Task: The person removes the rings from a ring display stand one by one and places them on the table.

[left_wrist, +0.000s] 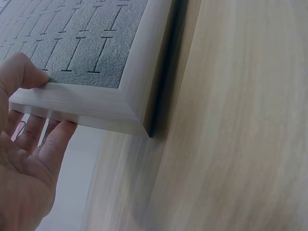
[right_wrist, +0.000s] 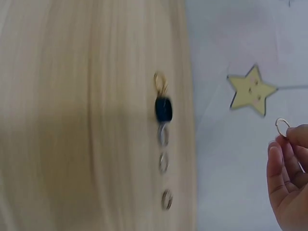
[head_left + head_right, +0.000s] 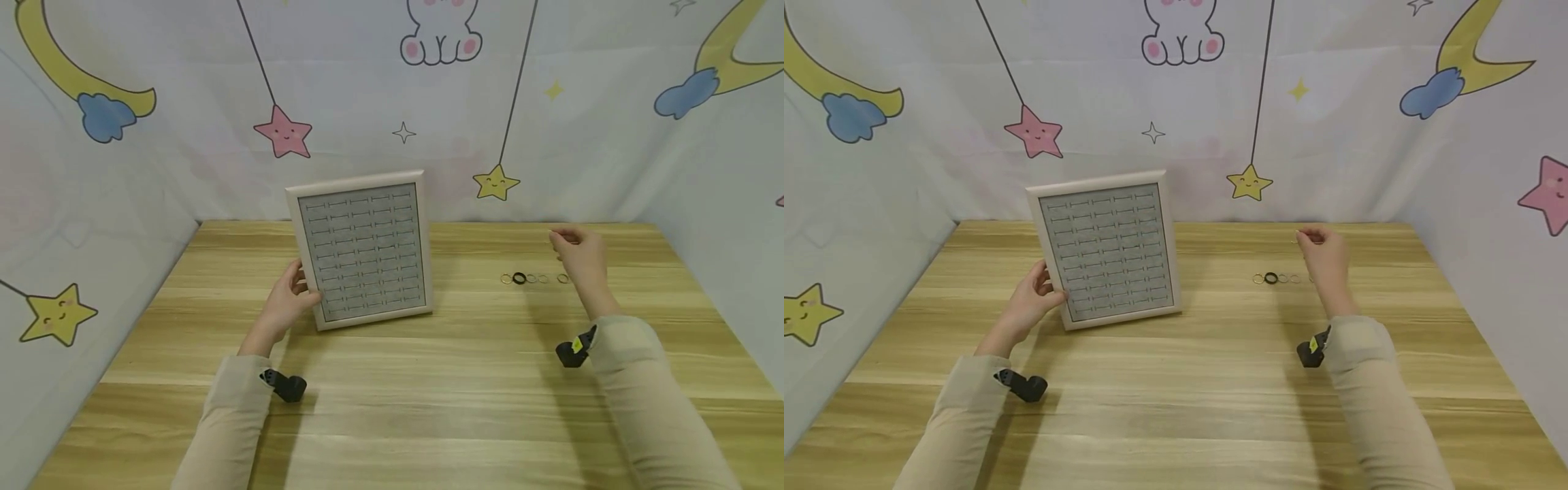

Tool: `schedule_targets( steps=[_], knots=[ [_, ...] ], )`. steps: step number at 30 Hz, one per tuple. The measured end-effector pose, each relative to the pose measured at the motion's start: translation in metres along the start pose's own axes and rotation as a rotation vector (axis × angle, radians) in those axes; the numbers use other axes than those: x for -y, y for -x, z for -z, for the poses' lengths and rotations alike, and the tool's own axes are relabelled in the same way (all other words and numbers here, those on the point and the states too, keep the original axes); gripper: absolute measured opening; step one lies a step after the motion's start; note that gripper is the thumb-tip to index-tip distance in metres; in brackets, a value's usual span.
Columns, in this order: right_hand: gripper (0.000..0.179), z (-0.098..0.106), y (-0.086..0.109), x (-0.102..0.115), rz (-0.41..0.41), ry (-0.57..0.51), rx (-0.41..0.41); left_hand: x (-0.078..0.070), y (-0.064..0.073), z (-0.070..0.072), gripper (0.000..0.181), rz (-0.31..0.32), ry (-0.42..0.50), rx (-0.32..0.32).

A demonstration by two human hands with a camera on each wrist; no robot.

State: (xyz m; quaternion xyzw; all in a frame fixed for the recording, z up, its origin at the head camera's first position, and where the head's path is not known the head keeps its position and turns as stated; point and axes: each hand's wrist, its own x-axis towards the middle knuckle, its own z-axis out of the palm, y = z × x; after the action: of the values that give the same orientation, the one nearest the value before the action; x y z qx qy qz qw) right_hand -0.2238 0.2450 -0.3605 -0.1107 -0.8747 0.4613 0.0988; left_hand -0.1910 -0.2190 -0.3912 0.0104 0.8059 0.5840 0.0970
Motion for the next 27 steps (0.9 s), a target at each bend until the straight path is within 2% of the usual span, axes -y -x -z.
schedule_targets(
  steps=[6,17,21,23,27],
  knots=[
    [0.043,0.016,-0.004,-0.026,-0.063,0.059,0.013,0.001,0.0,0.0,0.08,0.004,0.003,0.0],
    [0.047,0.037,-0.001,-0.058,-0.251,0.146,0.115,0.002,-0.001,0.0,0.08,0.004,-0.007,0.001],
    [0.045,0.042,-0.001,-0.068,-0.271,0.172,0.119,0.001,-0.001,0.0,0.08,0.007,-0.01,0.003],
    [0.044,0.044,0.0,-0.072,-0.254,0.154,0.125,0.001,-0.001,0.0,0.08,0.006,-0.01,0.004],
    [0.045,0.046,0.0,-0.077,-0.293,0.076,0.151,0.001,-0.001,0.0,0.08,0.008,-0.013,0.003]
  ],
)
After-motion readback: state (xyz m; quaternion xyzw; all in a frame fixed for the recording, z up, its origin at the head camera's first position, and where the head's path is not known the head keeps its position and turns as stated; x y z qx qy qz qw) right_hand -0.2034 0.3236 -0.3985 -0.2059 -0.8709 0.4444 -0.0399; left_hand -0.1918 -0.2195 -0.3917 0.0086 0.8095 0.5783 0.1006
